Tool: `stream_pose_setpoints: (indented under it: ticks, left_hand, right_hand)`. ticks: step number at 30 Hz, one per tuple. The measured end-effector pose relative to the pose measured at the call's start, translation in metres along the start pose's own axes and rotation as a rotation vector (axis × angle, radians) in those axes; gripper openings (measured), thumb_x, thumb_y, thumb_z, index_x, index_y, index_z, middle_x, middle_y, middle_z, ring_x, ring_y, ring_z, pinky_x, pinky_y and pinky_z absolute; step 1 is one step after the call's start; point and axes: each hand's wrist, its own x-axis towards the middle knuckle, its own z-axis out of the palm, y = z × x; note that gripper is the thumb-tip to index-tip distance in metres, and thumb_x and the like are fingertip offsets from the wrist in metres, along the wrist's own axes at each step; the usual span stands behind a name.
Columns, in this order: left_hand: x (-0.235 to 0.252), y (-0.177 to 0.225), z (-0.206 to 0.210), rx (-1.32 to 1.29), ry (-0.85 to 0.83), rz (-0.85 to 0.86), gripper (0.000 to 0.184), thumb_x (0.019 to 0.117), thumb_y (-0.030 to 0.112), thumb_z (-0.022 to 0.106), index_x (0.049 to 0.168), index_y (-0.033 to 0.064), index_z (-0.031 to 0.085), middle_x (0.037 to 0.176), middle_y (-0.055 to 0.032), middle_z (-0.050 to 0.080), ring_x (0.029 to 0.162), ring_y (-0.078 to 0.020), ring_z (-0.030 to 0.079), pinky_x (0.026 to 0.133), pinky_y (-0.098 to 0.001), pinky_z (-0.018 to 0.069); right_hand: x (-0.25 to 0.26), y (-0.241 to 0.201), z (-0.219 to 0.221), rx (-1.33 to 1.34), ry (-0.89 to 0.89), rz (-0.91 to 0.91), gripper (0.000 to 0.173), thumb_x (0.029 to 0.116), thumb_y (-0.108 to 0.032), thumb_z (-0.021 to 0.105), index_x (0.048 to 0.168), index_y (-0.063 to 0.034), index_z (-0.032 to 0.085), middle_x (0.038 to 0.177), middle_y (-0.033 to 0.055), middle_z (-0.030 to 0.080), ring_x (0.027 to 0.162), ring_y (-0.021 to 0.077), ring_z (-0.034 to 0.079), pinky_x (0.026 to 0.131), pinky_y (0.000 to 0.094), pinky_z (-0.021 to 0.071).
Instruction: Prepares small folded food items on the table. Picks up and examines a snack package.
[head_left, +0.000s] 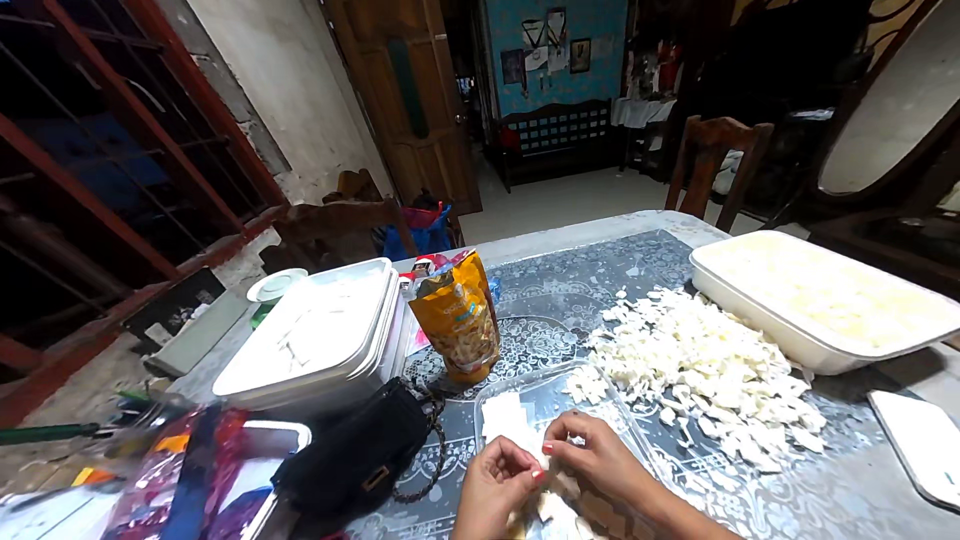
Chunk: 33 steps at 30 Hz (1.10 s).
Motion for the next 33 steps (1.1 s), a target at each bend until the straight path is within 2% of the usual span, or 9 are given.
stream_pose_setpoints:
  ticks: [3, 6, 8, 10, 14, 16, 19, 23, 33]
  left_hand:
    - [0.004, 0.001, -0.005, 0.014, 0.069, 0.028, 0.016, 0.0819, -0.012, 0.067, 0.087, 0.0026, 0.061, 0.084, -0.0018, 0.073, 0.072, -0.0094, 0.070, 0.069, -0.0260, 0.0608]
    - [0.003, 0.001, -0.005, 0.326, 0.071, 0.046, 0.006, 0.0877, -0.002, 0.066, 0.094, -0.0011, 0.067, 0.085, -0.0036, 0.070, 0.073, -0.0093, 0.068, 0.070, -0.0262, 0.0588]
    - [-0.003, 0.001, -0.004, 0.710, 0.004, 0.137, 0.017, 0.0929, 0.007, 0.067, 0.104, -0.0044, 0.073, 0.097, -0.0142, 0.073, 0.086, -0.0228, 0.072, 0.081, -0.0396, 0.0599]
    - [-0.007, -0.001, -0.002, 0.993, -0.098, 0.195, 0.026, 0.0923, 0.014, 0.071, 0.109, -0.0059, 0.074, 0.107, -0.0226, 0.072, 0.101, -0.0381, 0.070, 0.090, -0.0531, 0.0562]
    - [-0.012, -0.005, 0.005, 1.189, -0.160, 0.196, 0.022, 0.0991, 0.009, 0.060, 0.105, -0.0064, 0.075, 0.107, -0.0232, 0.072, 0.104, -0.0414, 0.069, 0.090, -0.0515, 0.0561]
    - [-0.012, -0.007, 0.004, 1.193, -0.119, 0.251, 0.021, 0.0992, 0.008, 0.059, 0.099, -0.0062, 0.076, 0.102, -0.0220, 0.073, 0.100, -0.0403, 0.071, 0.087, -0.0504, 0.0573]
    - [-0.011, -0.007, 0.001, 1.176, -0.089, 0.270, 0.020, 0.0977, 0.007, 0.061, 0.097, -0.0054, 0.076, 0.099, -0.0207, 0.074, 0.097, -0.0390, 0.072, 0.086, -0.0510, 0.0579]
    - [-0.011, -0.005, 0.003, 1.187, -0.074, 0.253, 0.020, 0.0957, 0.004, 0.060, 0.101, -0.0070, 0.075, 0.100, -0.0225, 0.074, 0.098, -0.0405, 0.072, 0.086, -0.0519, 0.0579]
    - [-0.009, -0.005, -0.001, 1.119, -0.083, 0.263, 0.013, 0.0919, 0.004, 0.066, 0.091, -0.0047, 0.075, 0.089, -0.0188, 0.073, 0.089, -0.0371, 0.072, 0.082, -0.0517, 0.0580]
  right_hand:
    - [-0.004, -0.002, 0.005, -0.238, -0.114, -0.187, 0.019, 0.0966, -0.012, 0.066, 0.096, 0.0044, 0.075, 0.094, 0.0192, 0.074, 0.099, 0.0356, 0.069, 0.096, 0.0519, 0.0501]
    - [-0.007, 0.008, 0.025, -0.539, 0.045, -0.619, 0.010, 0.0907, -0.016, 0.067, 0.086, -0.0102, 0.073, 0.087, 0.0055, 0.074, 0.095, 0.0251, 0.071, 0.090, 0.0459, 0.0511]
    - [-0.004, 0.009, 0.024, -0.751, 0.244, -0.727, 0.013, 0.0918, -0.019, 0.062, 0.080, -0.0174, 0.067, 0.085, -0.0010, 0.073, 0.096, 0.0192, 0.069, 0.093, 0.0405, 0.0474]
    - [0.001, 0.008, 0.007, -0.922, 0.424, -0.648, 0.015, 0.0921, -0.016, 0.060, 0.078, -0.0155, 0.066, 0.083, 0.0005, 0.073, 0.093, 0.0202, 0.070, 0.094, 0.0429, 0.0487]
    - [0.011, 0.012, -0.041, -1.088, 0.593, -0.322, 0.007, 0.0840, 0.003, 0.068, 0.082, -0.0021, 0.071, 0.088, 0.0176, 0.073, 0.092, 0.0395, 0.072, 0.082, 0.0595, 0.0521]
    - [0.009, 0.011, -0.047, -1.009, 0.459, -0.196, 0.005, 0.0826, 0.004, 0.071, 0.082, -0.0012, 0.073, 0.087, 0.0197, 0.072, 0.092, 0.0431, 0.070, 0.082, 0.0617, 0.0513]
    - [0.002, -0.006, -0.037, -0.681, -0.045, -0.023, 0.010, 0.0893, -0.004, 0.070, 0.094, 0.0008, 0.077, 0.095, 0.0216, 0.073, 0.099, 0.0434, 0.068, 0.094, 0.0611, 0.0470]
    - [0.001, -0.003, -0.017, -0.505, -0.425, -0.154, 0.013, 0.0919, -0.003, 0.069, 0.101, -0.0014, 0.078, 0.100, 0.0209, 0.073, 0.099, 0.0420, 0.067, 0.092, 0.0585, 0.0488]
    - [0.002, -0.005, -0.018, -0.524, -0.440, -0.014, 0.015, 0.0932, -0.010, 0.070, 0.098, 0.0043, 0.073, 0.102, 0.0249, 0.069, 0.103, 0.0422, 0.065, 0.091, 0.0543, 0.0502]
